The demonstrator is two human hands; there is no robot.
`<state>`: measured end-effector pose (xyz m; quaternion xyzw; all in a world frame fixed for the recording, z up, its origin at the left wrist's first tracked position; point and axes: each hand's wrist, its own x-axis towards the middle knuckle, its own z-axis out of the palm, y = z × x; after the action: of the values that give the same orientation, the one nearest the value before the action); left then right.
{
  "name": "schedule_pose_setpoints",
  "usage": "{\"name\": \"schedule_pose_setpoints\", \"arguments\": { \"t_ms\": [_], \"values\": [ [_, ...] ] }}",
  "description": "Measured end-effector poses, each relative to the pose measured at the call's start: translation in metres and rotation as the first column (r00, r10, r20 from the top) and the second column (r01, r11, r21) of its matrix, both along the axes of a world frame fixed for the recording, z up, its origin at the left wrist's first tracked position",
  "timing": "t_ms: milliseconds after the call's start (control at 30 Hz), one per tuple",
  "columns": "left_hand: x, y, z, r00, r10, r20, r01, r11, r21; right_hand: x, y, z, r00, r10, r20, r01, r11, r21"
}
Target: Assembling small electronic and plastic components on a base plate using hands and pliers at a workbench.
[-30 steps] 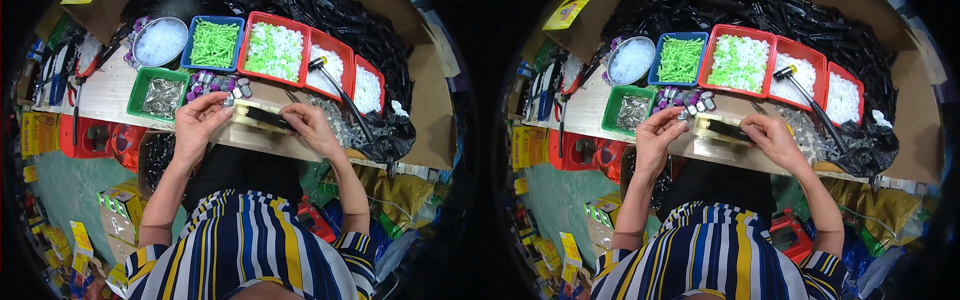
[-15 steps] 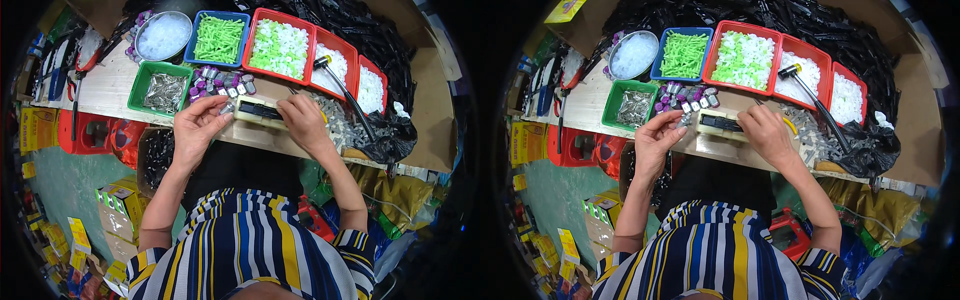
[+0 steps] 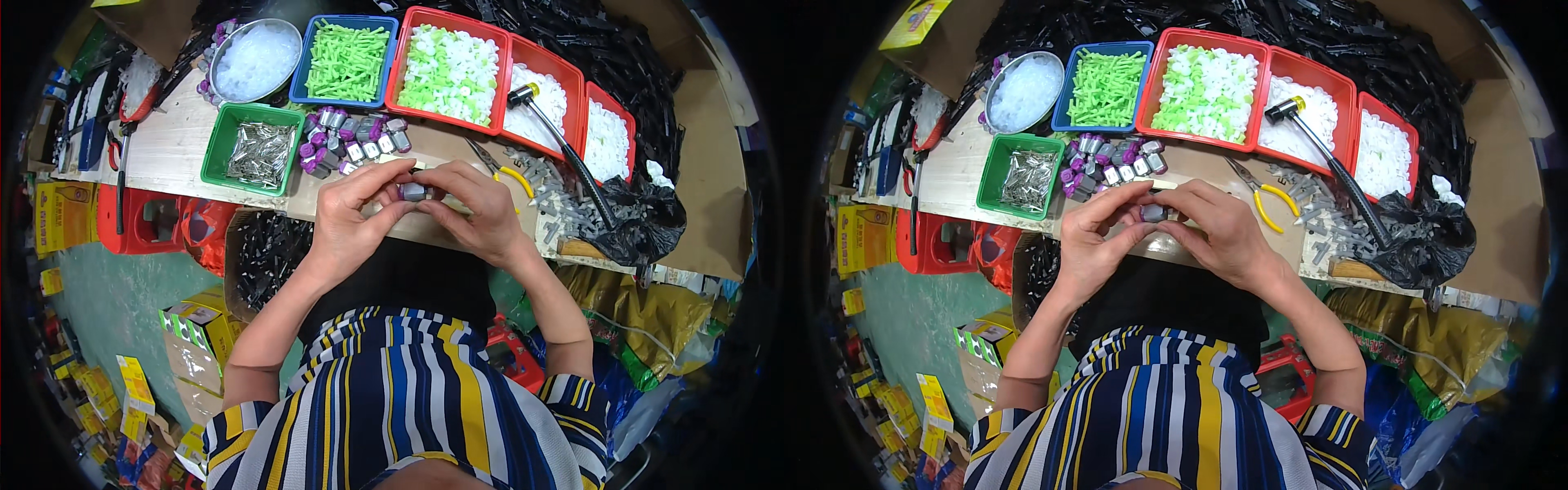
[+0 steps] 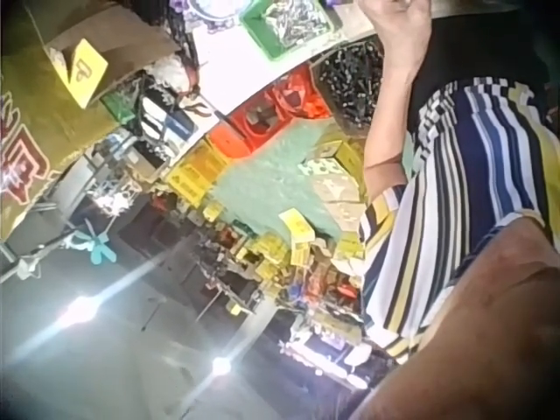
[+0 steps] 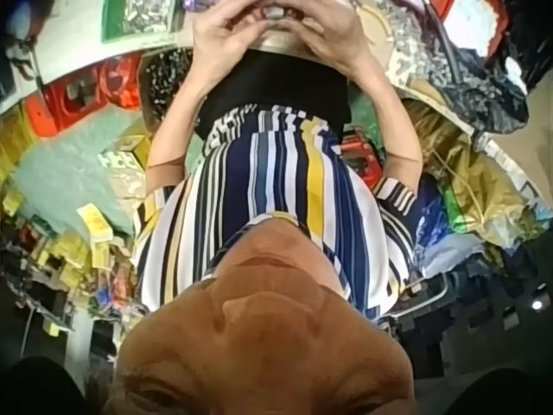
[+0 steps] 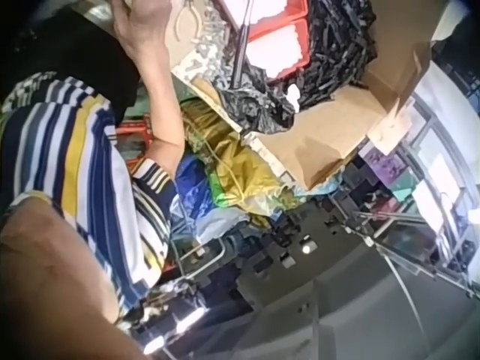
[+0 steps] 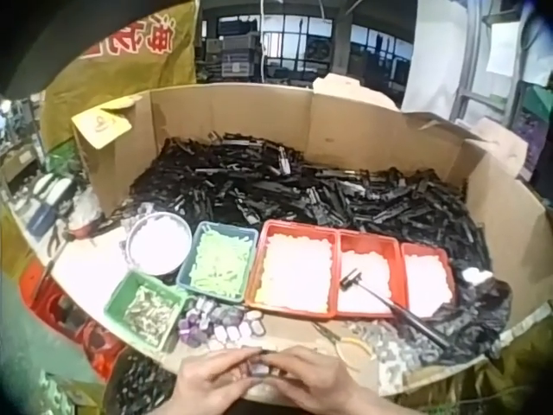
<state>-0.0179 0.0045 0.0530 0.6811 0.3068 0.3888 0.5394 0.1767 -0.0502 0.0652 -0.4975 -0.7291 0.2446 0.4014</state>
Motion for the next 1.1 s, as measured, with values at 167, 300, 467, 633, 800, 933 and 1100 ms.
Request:
{"name": "schedule_pose_setpoints", "arguments": {
  "t_ms": [167, 300, 467, 633, 800, 933, 1100],
  "values": [
    [0.001, 0.002, -0.002, 0.999, -0.01, 0.032, 0.012, 0.998, -0.068, -0.002, 0.0, -0.002, 0.999, -0.05, 0.011, 0.05, 0.999, 0.003],
    [-0.002, 0.007, 0.003, 0.978, 0.174, -0.111, -0.132, 0.941, 0.312, -0.005, 0.01, -0.012, 0.976, -0.149, 0.157, 0.14, 0.988, 0.07],
    [-0.015, 0.008, -0.01, 0.942, 0.268, -0.204, -0.109, 0.815, 0.569, -0.018, 0.017, -0.024, 0.956, -0.233, 0.175, 0.217, 0.97, 0.105],
    [-0.014, 0.004, -0.017, 0.93, 0.261, -0.26, -0.023, 0.745, 0.666, -0.026, 0.022, -0.031, 0.944, -0.278, 0.178, 0.254, 0.956, 0.147],
    [-0.01, 0.007, -0.032, 0.924, 0.257, -0.282, 0.016, 0.713, 0.701, -0.025, 0.022, -0.031, 0.944, -0.288, 0.162, 0.278, 0.957, 0.084],
    [-0.01, 0.01, -0.037, 0.919, 0.241, -0.313, 0.085, 0.654, 0.752, -0.023, 0.023, -0.031, 0.95, -0.275, 0.145, 0.268, 0.961, 0.066],
    [-0.012, 0.011, -0.041, 0.898, 0.265, -0.351, 0.159, 0.549, 0.821, -0.019, 0.021, -0.033, 0.96, -0.249, 0.131, 0.241, 0.967, 0.078]
  ]
}}
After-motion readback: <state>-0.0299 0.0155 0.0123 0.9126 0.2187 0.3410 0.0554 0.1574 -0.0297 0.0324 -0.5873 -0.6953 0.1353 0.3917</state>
